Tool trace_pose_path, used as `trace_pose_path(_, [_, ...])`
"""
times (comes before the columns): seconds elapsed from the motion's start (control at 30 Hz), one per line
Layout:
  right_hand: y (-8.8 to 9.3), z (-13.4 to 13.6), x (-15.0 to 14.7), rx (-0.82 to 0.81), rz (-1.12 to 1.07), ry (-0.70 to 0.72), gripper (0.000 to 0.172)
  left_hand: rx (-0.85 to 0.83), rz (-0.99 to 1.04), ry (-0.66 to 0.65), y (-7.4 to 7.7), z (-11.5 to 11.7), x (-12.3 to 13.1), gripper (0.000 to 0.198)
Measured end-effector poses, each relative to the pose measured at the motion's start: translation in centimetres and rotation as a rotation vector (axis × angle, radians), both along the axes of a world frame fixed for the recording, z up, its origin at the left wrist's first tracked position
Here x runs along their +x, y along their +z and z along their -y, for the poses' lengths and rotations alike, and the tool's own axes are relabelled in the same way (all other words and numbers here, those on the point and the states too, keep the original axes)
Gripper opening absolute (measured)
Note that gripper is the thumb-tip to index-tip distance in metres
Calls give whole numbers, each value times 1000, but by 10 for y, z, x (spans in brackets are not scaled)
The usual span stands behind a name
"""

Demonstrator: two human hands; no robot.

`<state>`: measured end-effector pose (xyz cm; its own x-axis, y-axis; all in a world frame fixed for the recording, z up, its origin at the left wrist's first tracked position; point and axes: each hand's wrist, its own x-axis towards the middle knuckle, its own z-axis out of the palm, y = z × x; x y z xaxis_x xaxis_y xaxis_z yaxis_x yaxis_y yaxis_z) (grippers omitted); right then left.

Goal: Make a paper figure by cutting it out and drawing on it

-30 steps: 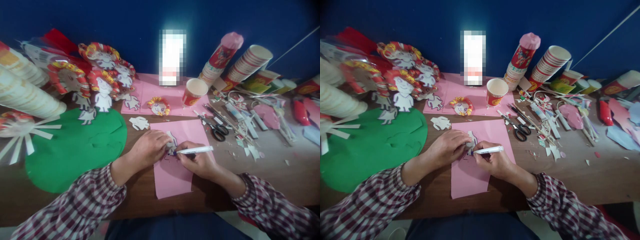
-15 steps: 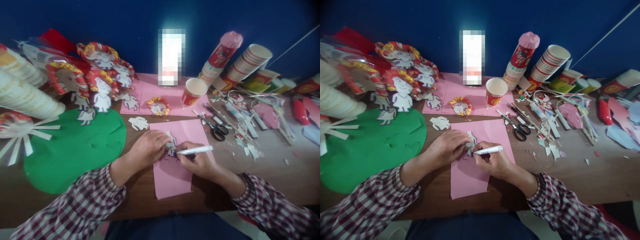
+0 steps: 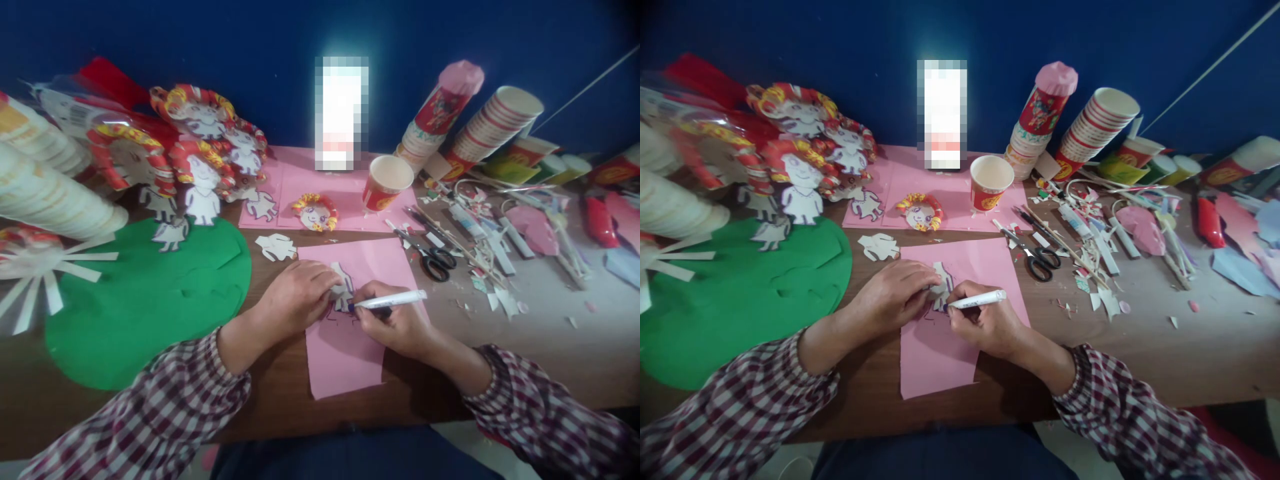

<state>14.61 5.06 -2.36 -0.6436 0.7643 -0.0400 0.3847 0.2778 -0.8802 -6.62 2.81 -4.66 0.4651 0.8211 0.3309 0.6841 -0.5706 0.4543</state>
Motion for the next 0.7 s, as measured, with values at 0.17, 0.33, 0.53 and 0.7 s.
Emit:
trace_pose_path(0.17, [2,0,-1,-15,-12,-5,3,3,5,1,1,0,0,20])
trace_pose_path(0.33, [2,0,-1,-10,-20,-12,3,-9,9,-16,2,0,0,18])
trace_pose_path(0.53, [2,-1,0,11,-10,-21,3,-25,26,-34,3,-1,1,16])
trace_pose_path(0.7, [2,-2,1,25,-7,-10,3,-33,43,-30,3,0,1,16])
